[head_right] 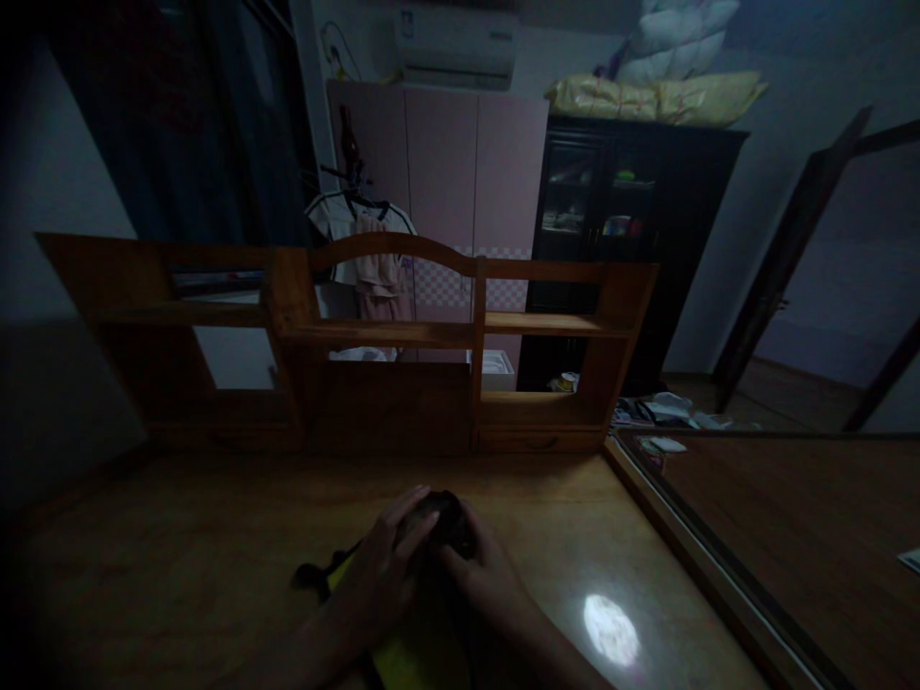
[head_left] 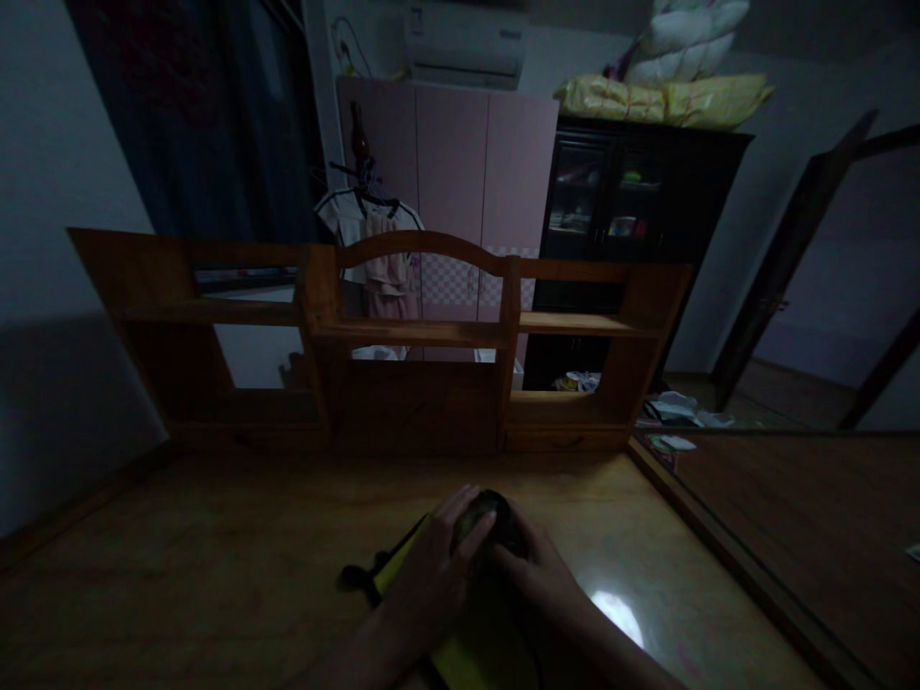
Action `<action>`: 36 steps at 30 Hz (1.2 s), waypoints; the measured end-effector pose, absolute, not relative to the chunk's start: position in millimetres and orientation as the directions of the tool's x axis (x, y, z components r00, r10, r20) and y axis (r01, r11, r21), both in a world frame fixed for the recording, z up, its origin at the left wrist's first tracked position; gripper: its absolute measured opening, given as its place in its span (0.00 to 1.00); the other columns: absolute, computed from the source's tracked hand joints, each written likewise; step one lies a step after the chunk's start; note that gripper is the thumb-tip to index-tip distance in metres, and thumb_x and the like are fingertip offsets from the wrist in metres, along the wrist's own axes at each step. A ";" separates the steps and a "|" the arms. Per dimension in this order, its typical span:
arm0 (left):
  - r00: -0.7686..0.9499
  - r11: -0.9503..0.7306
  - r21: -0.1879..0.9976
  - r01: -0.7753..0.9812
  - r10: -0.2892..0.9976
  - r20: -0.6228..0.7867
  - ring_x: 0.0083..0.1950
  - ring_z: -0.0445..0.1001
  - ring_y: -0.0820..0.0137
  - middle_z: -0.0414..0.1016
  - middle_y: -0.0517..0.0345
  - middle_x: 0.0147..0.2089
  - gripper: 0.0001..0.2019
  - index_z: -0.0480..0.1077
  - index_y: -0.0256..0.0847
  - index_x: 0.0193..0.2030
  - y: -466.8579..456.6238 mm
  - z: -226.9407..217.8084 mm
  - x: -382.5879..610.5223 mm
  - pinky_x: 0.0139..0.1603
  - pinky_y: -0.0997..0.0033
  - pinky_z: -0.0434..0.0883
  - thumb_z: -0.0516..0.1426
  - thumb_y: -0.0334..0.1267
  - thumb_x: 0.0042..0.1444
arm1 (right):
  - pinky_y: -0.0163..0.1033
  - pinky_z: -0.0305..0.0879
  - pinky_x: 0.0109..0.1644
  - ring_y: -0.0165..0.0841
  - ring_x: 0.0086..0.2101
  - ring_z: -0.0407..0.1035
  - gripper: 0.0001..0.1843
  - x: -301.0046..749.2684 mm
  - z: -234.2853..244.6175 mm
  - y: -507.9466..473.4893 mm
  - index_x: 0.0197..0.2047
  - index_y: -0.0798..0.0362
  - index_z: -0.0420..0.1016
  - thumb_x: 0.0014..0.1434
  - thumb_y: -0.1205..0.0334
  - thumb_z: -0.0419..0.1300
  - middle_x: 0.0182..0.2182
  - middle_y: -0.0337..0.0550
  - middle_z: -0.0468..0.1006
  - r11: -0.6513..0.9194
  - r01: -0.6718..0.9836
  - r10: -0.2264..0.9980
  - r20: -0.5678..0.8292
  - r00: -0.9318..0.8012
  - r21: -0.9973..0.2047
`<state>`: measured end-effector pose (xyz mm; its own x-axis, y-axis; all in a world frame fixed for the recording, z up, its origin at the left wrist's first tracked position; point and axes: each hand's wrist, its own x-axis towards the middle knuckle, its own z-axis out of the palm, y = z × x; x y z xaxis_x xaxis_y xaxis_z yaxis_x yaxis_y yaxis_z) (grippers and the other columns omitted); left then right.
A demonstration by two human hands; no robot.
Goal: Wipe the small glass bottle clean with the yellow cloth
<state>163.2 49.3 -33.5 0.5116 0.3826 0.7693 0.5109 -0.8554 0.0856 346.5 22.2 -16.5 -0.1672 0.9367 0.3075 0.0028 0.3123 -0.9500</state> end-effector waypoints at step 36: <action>0.721 -0.901 0.199 0.386 0.429 0.544 0.71 0.46 0.52 0.43 0.39 0.70 0.41 0.42 0.37 0.70 42.3 -16.3 158.5 0.67 0.45 0.59 0.54 0.21 0.50 | 0.32 0.66 0.31 0.35 0.29 0.73 0.09 353.7 -18.0 23.6 0.43 0.53 0.74 0.60 0.66 0.56 0.30 0.39 0.79 0.436 0.398 0.887 0.460 -0.038 -0.808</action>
<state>158.5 42.3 -16.3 0.7209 0.4289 0.5444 0.3856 -0.9009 0.1992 353.7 23.6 -18.0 -0.0383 0.8872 0.4597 0.3976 0.4356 -0.8076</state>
